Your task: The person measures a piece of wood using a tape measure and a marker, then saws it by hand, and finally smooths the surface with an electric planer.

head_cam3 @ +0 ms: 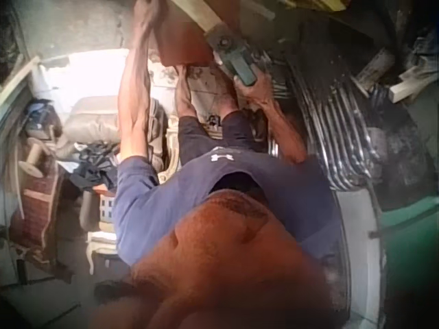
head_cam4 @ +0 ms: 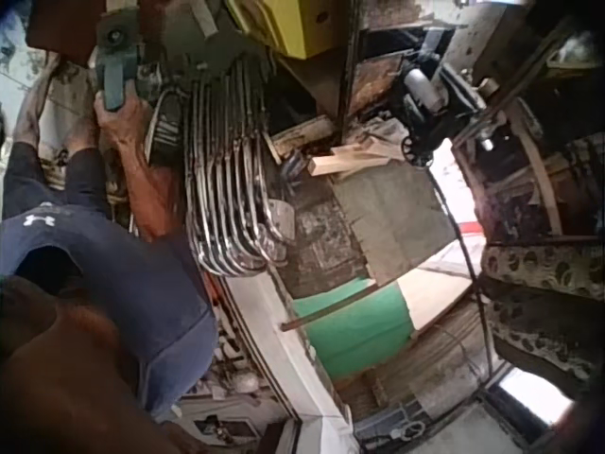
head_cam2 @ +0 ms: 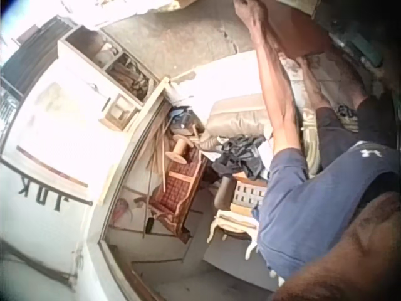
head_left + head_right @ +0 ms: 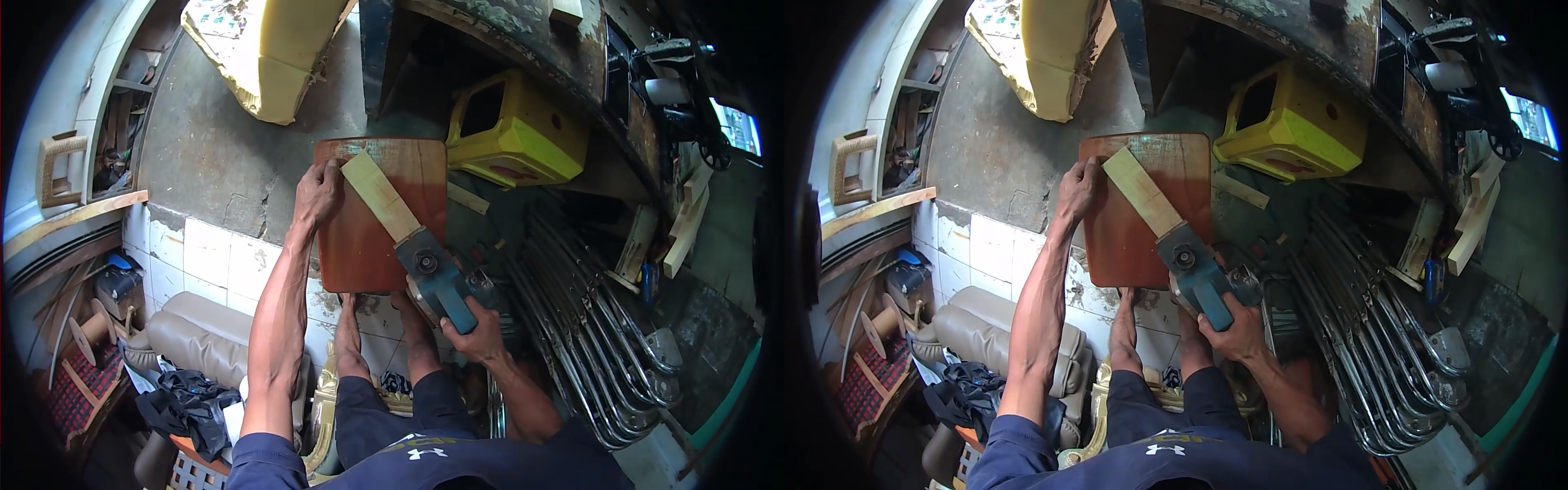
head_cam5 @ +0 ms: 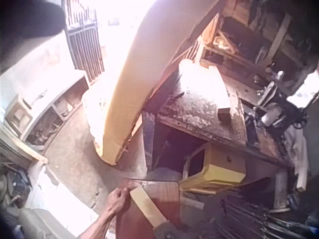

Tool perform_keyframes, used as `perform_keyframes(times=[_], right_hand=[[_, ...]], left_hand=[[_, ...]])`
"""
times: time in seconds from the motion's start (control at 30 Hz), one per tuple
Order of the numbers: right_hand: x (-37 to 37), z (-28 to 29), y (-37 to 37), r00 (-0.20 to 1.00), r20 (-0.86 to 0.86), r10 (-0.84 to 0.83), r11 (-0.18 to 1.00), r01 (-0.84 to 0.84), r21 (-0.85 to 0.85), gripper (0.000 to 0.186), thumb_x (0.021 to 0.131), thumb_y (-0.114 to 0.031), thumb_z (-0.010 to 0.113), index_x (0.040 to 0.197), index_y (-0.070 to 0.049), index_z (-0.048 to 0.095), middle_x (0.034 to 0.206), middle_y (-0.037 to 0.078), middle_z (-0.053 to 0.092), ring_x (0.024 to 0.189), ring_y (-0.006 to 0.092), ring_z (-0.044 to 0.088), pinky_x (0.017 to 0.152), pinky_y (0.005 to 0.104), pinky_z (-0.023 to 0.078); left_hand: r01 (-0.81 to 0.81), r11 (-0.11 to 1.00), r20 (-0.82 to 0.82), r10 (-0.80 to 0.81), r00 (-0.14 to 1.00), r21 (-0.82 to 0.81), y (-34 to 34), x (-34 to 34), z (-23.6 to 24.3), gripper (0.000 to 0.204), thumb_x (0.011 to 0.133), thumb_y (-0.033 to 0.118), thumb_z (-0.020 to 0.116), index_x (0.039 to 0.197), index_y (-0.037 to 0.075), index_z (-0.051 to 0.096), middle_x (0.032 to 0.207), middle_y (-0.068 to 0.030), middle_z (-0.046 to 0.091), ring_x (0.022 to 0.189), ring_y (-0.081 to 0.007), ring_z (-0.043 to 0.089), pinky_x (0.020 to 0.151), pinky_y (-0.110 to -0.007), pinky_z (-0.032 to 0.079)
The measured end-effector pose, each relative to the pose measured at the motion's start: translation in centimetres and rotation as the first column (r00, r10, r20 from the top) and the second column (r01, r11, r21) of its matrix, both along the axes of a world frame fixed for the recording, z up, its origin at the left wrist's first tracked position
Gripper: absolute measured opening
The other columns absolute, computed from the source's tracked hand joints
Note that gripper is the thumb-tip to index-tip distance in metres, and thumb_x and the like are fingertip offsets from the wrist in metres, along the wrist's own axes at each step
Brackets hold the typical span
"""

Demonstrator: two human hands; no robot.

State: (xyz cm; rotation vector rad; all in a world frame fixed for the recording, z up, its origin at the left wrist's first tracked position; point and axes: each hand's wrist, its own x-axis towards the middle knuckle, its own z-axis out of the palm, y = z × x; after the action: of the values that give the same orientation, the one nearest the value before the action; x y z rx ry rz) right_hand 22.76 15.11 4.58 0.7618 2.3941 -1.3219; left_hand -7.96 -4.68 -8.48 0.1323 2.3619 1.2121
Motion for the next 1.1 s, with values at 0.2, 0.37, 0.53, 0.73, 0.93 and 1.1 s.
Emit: perform_keyframes(times=[0.2,0.37,0.53,0.73,0.93,1.1], right_hand=[[-0.5,-0.2,0.1,0.999,-0.033,-0.003,1.000,0.003,-0.004,0.029,0.079,-0.023,0.077,0.087,-0.001,0.061,0.065,0.014,0.064,0.060,0.0286,0.070,0.056,0.0375,0.053],[-3.3,-0.9,-0.3,0.998,-0.063,0.009,1.000,-0.009,0.003,0.027,0.080,-0.022,0.075,0.088,0.000,0.063,0.066,0.015,0.065,0.060,0.0269,0.071,0.058,0.0372,0.053],[-6.1,-0.9,-0.5,0.997,-0.077,0.005,1.000,-0.006,-0.005,0.027,0.080,-0.023,0.075,0.089,0.001,0.063,0.068,0.015,0.066,0.061,0.0277,0.071,0.059,0.0377,0.054],[-10.7,-0.7,-1.3,0.996,-0.089,-0.018,1.000,0.019,0.005,0.030,0.080,-0.025,0.074,0.091,0.001,0.065,0.070,0.017,0.068,0.065,0.0303,0.071,0.063,0.0391,0.054],[-15.9,-0.7,-2.4,0.992,-0.120,0.034,0.998,-0.027,0.056,0.037,0.081,-0.030,0.071,0.096,0.002,0.067,0.071,0.023,0.069,0.071,0.0404,0.072,0.067,0.0459,0.057],[-18.9,-1.5,-2.5,0.991,-0.137,0.001,0.998,0.007,0.058,0.038,0.080,-0.033,0.072,0.096,0.001,0.068,0.078,0.024,0.070,0.079,0.0413,0.072,0.072,0.0463,0.056]], left_hand=[[0.023,0.999,0.018,-0.022,1.000,-0.044,0.6,0.0,0.9,0.051,0.104,0.042,0.042,0.108,-0.002,0.067,0.098,-0.0244,0.064,0.097,-0.0391,0.061,0.088,-0.044,0.047],[0.026,1.000,0.090,-0.026,0.996,0.003,0.1,-0.3,0.3,0.056,0.104,0.043,0.038,0.101,-0.007,0.063,0.099,-0.0289,0.060,0.099,-0.0472,0.059,0.089,-0.048,0.045],[-0.015,0.997,0.239,-0.005,0.971,0.081,-0.7,-1.7,-1.5,0.066,0.108,0.051,0.029,0.121,0.001,0.071,0.072,-0.0012,0.054,0.066,-0.0125,0.050,0.066,-0.030,0.043],[-0.019,0.983,0.265,-0.030,0.964,0.181,-0.6,-1.8,-0.2,0.079,0.107,0.062,0.021,0.124,0.003,0.070,0.070,0.0017,0.048,0.062,-0.0130,0.045,0.064,-0.030,0.042],[-0.186,0.939,0.291,0.098,0.952,0.291,-2.3,-0.6,-2.1,0.074,0.108,0.058,0.021,0.128,0.003,0.067,0.077,0.0012,0.048,0.070,-0.0136,0.047,0.067,-0.029,0.042],[-0.622,0.777,-0.142,0.629,0.765,0.091,-2.1,9.9,-1.6,0.025,0.103,0.020,0.049,0.102,-0.001,0.061,0.093,-0.0198,0.066,0.084,-0.0329,0.064,0.077,-0.043,0.049]])
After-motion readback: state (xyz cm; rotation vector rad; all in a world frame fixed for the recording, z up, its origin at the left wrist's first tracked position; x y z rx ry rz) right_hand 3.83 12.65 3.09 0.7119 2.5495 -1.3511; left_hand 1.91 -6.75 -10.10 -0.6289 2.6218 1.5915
